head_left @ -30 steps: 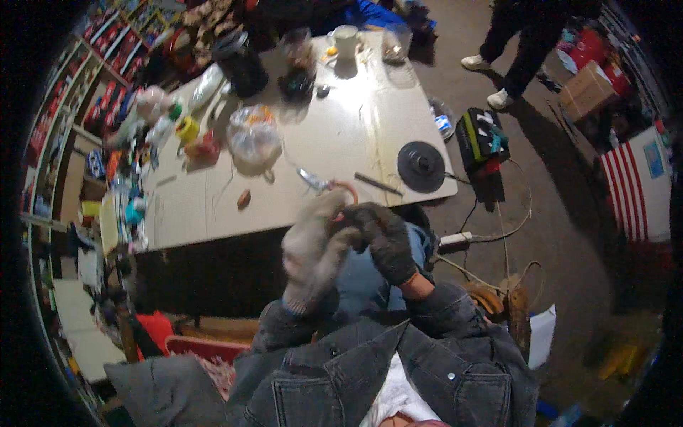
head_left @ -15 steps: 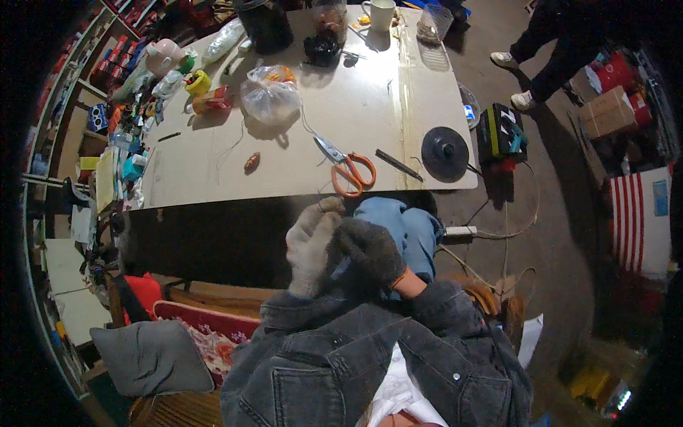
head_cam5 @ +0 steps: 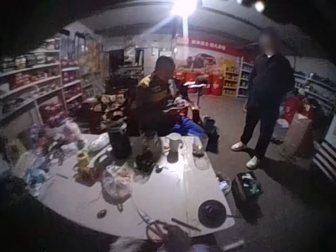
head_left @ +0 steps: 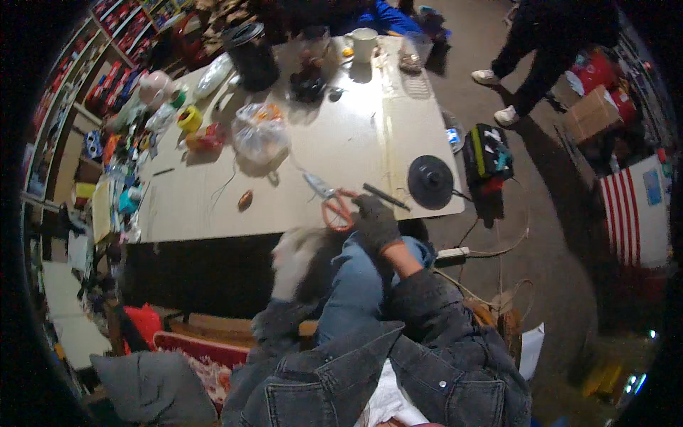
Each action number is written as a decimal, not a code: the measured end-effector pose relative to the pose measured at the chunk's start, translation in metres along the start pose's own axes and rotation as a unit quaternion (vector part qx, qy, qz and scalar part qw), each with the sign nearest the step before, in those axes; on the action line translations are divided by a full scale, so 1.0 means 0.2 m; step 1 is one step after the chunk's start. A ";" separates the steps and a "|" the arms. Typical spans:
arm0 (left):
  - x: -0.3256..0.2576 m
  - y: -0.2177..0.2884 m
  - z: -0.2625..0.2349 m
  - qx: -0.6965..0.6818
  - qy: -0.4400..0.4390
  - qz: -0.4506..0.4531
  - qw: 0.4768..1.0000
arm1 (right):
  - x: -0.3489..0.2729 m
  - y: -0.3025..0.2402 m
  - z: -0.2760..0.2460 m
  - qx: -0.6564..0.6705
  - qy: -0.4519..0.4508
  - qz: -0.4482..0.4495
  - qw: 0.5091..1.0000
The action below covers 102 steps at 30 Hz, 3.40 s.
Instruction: The person strips insulation from a wire using scissors, then twists the exposed strands with their gloved hands. They continue to manipulate the wire ends, preparing them for connection.
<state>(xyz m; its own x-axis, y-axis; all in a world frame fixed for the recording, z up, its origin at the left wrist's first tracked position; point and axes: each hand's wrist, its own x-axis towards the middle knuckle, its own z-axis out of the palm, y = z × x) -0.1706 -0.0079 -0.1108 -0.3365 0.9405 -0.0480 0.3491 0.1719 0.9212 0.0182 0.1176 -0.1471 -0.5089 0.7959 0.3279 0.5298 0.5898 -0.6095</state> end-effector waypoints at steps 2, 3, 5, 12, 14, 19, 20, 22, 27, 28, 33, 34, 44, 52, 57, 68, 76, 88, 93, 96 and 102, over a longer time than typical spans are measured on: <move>0.05 -0.08 0.14 0.105 -0.027 0.085 0.990 | 0.03 0.05 0.08 -0.008 -0.012 0.012 1.000; 0.07 -0.11 0.20 0.158 -0.014 0.118 0.980 | 0.04 0.06 0.12 -0.010 0.000 -0.031 0.999; 0.13 -0.19 0.32 0.214 -0.006 0.171 0.962 | 0.04 0.09 0.16 0.012 -0.040 0.033 0.999; 0.22 -0.34 0.40 0.238 0.070 0.119 0.961 | 0.13 0.08 0.19 -0.051 -0.090 0.022 0.994; 0.23 -0.35 0.34 0.235 0.153 0.087 0.956 | 0.18 0.07 0.18 -0.112 -0.202 0.060 0.971; 0.24 -0.32 0.15 0.167 0.226 -0.006 0.960 | 0.23 0.05 0.21 -0.123 -0.247 0.124 0.953; 0.24 -0.31 0.12 0.144 0.232 -0.025 0.962 | 0.22 0.05 0.22 -0.107 -0.216 0.118 0.963; 0.26 -0.28 0.07 0.096 0.242 -0.058 0.964 | 0.19 0.05 0.23 -0.110 -0.164 0.082 0.977; 0.26 -0.25 0.06 0.122 0.230 -0.141 0.955 | 0.16 0.05 0.19 -0.109 -0.122 0.059 0.985; 0.26 -0.27 0.06 0.146 0.238 -0.131 0.951 | 0.16 0.06 0.18 -0.113 -0.126 0.072 0.983; 0.26 -0.36 0.09 0.298 0.239 -0.110 0.918 | 0.07 0.18 0.00 -0.068 -0.082 0.068 0.992; 0.26 -0.38 0.11 0.320 0.247 -0.105 0.909 | 0.05 0.22 -0.02 -0.025 -0.073 0.105 0.991; 0.31 -0.30 0.44 0.258 0.087 0.216 0.938 | -0.09 0.39 -0.20 0.050 0.043 0.215 0.974; 0.51 -0.24 0.55 0.307 -0.101 0.351 0.879 | -0.22 0.41 -0.25 0.183 0.050 0.331 0.925; 0.25 -0.24 0.34 0.346 -0.136 0.070 0.926 | -0.26 0.38 -0.33 0.235 0.073 0.390 0.887; 0.32 -0.33 0.26 0.350 -0.051 0.163 0.921 | -0.26 0.41 -0.37 0.270 0.127 0.403 0.865; 0.04 -0.17 0.07 0.308 -0.040 0.112 0.944 | -0.20 0.57 -0.27 -0.009 0.145 0.322 0.936; 0.03 -0.01 0.01 0.158 -0.009 0.073 0.985 | 0.07 0.70 0.03 0.113 0.058 0.292 0.948; 0.05 0.09 -0.02 0.219 -0.031 0.090 0.971 | 0.00 0.59 -0.07 -0.030 0.110 0.152 0.982; 0.05 0.23 -0.08 0.292 -0.109 0.088 0.946 | -0.15 0.54 -0.23 -0.036 0.140 0.243 0.959; 0.12 0.73 -0.18 0.373 -0.357 0.253 0.818 | -0.41 0.53 -0.60 -0.208 0.121 0.332 0.912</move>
<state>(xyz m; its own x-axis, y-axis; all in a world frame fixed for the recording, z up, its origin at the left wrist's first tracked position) -0.1597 0.0300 0.0356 0.5200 0.8323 -0.1918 0.8118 -0.4118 0.4140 0.1977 0.1321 -0.1515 0.1554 0.9737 0.1665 0.9036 -0.0720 -0.4223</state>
